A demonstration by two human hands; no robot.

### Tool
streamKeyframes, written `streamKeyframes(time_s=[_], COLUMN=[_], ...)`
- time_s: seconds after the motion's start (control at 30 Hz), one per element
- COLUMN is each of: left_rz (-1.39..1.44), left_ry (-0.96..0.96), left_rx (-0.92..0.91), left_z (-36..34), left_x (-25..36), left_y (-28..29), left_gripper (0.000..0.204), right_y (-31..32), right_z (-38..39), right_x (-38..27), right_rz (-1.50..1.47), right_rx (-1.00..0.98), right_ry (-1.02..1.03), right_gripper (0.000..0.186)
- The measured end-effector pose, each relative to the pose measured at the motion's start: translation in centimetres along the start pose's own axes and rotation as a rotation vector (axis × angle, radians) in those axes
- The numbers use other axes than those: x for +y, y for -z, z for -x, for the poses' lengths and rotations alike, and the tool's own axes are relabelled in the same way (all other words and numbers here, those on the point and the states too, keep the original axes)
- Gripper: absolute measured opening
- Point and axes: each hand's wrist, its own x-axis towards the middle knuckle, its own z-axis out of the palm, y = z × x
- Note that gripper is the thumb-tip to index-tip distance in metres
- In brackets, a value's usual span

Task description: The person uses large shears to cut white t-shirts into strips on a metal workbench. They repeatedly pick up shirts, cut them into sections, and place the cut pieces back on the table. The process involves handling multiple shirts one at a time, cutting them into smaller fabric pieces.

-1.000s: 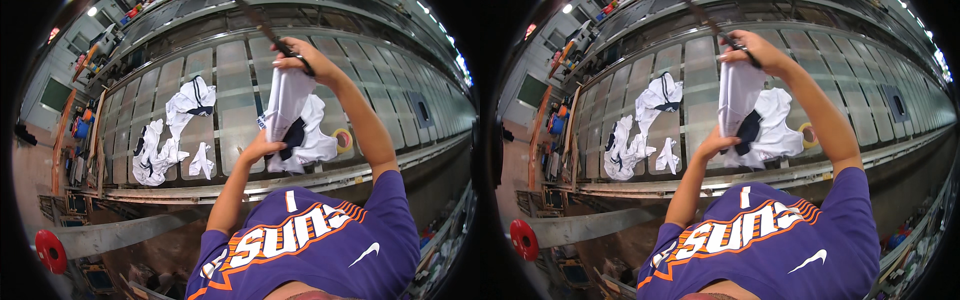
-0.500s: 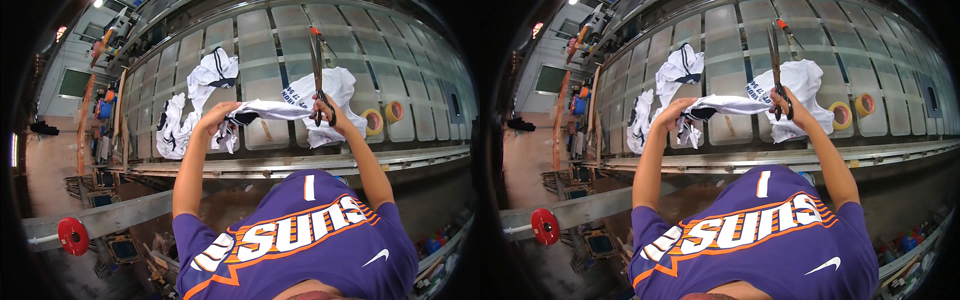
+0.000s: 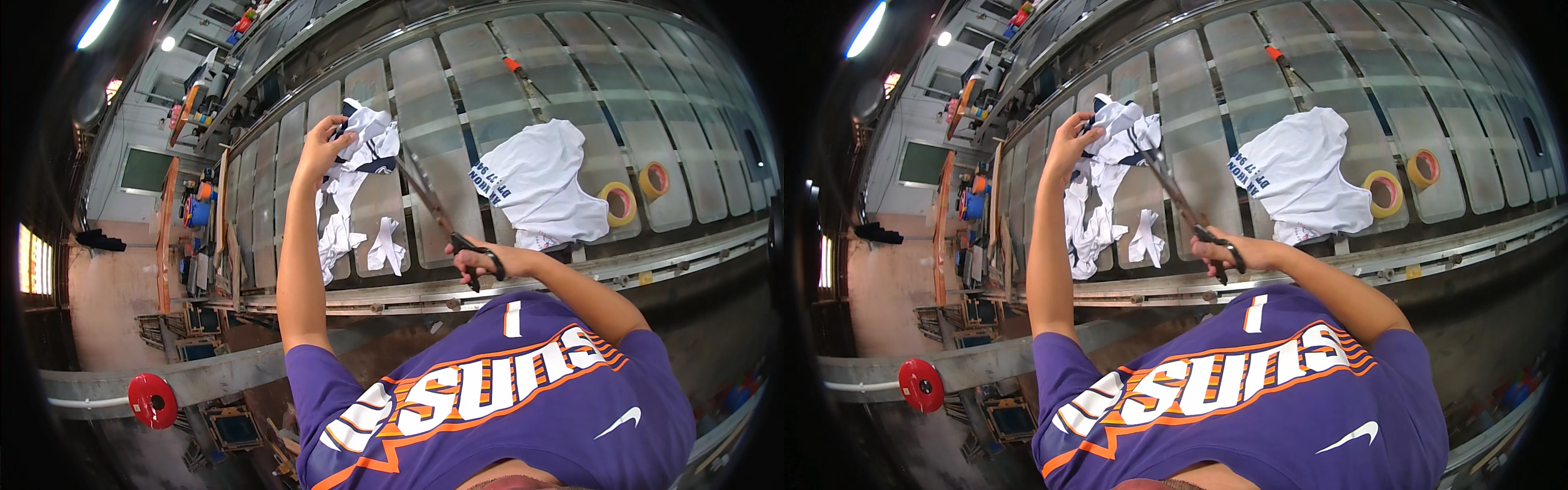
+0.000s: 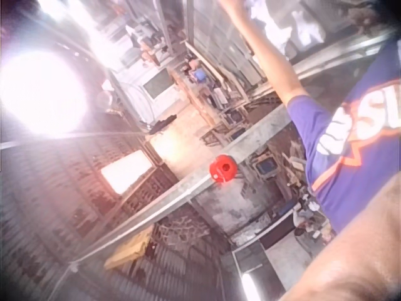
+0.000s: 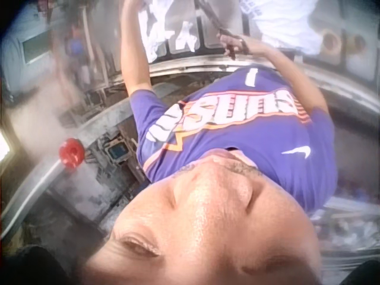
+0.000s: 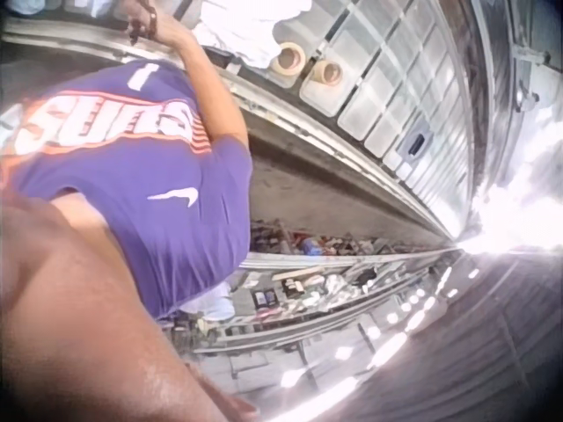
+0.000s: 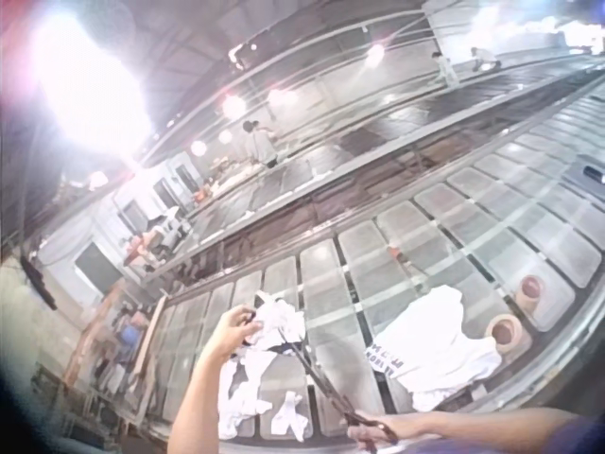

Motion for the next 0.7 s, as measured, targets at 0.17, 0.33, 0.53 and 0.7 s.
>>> streamKeyframes(time_s=[0.17, 0.33, 0.53, 0.7], left_rz=[-0.133, -0.081, -0.011, -0.133], left_ry=[0.016, -0.015, 0.217, 0.0], left_rx=[-0.385, -0.494, -0.207, -0.09], left_z=[2.9, 6.1, 7.6, 7.6], left_x=[0.6, -0.4, -3.2, -3.5], left_y=[-2.6, -4.3, -6.4, -6.6], left_gripper=[0.038, 0.042, 0.061, 0.033], right_y=[-0.4, 0.1, -0.6, -1.1], right_z=[-0.9, -0.9, -0.9, -1.2], right_x=[-0.2, 0.2, 0.7, 0.6], right_rz=[0.187, 0.254, 0.32, 0.317], right_rx=[0.134, 0.174, 0.151, 0.167], right_ry=[0.04, 0.004, -0.004, -0.068], right_gripper=[0.078, 0.088, 0.077, 0.076])
